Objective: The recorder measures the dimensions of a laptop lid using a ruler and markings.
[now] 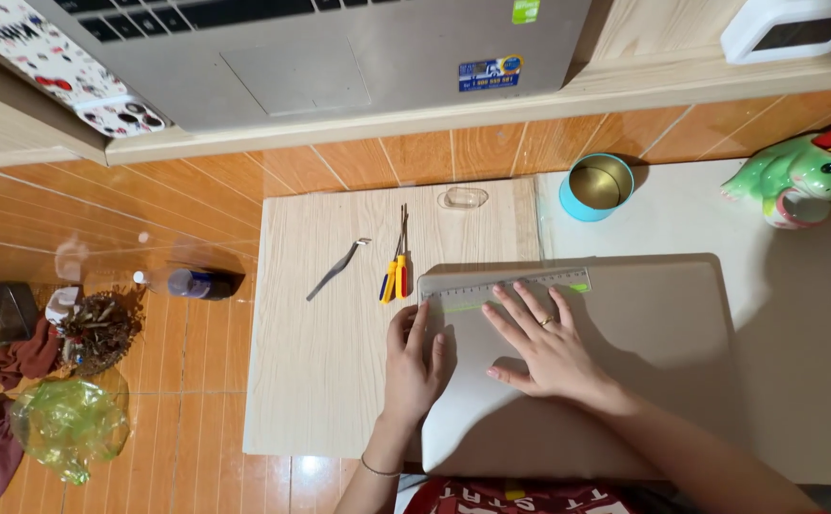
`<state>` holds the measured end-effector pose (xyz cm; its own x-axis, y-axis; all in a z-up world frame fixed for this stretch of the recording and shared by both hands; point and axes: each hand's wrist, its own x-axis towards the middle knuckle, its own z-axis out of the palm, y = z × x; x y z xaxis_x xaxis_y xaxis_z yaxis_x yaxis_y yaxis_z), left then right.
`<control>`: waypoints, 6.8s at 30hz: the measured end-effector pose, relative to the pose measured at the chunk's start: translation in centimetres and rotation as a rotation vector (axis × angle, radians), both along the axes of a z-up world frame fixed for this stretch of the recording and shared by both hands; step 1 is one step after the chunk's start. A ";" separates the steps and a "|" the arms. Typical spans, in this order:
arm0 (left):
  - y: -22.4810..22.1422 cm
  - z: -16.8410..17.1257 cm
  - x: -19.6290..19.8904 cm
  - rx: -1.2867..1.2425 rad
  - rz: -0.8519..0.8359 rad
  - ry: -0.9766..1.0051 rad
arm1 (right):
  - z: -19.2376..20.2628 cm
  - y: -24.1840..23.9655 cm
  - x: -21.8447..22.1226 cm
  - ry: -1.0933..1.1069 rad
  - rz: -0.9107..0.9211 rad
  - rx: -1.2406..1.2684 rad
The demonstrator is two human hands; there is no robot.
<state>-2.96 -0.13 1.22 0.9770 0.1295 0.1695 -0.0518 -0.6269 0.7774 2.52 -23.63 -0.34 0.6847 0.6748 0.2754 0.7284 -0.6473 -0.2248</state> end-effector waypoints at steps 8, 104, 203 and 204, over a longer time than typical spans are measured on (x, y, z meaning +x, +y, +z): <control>-0.1 0.6 -0.4 0.069 -0.016 -0.013 | 1.1 0.3 -0.4 0.038 -0.001 -0.002; -0.4 -0.4 0.1 0.225 0.057 -0.064 | -0.5 -7.2 -0.2 -0.019 -0.469 0.351; 7.7 8.6 7.8 -0.660 0.055 -0.122 | -1.6 -7.4 0.9 -0.097 -0.556 0.221; 7.0 8.6 8.5 -0.875 0.052 -0.102 | -1.6 -7.5 0.8 -0.110 -0.548 0.218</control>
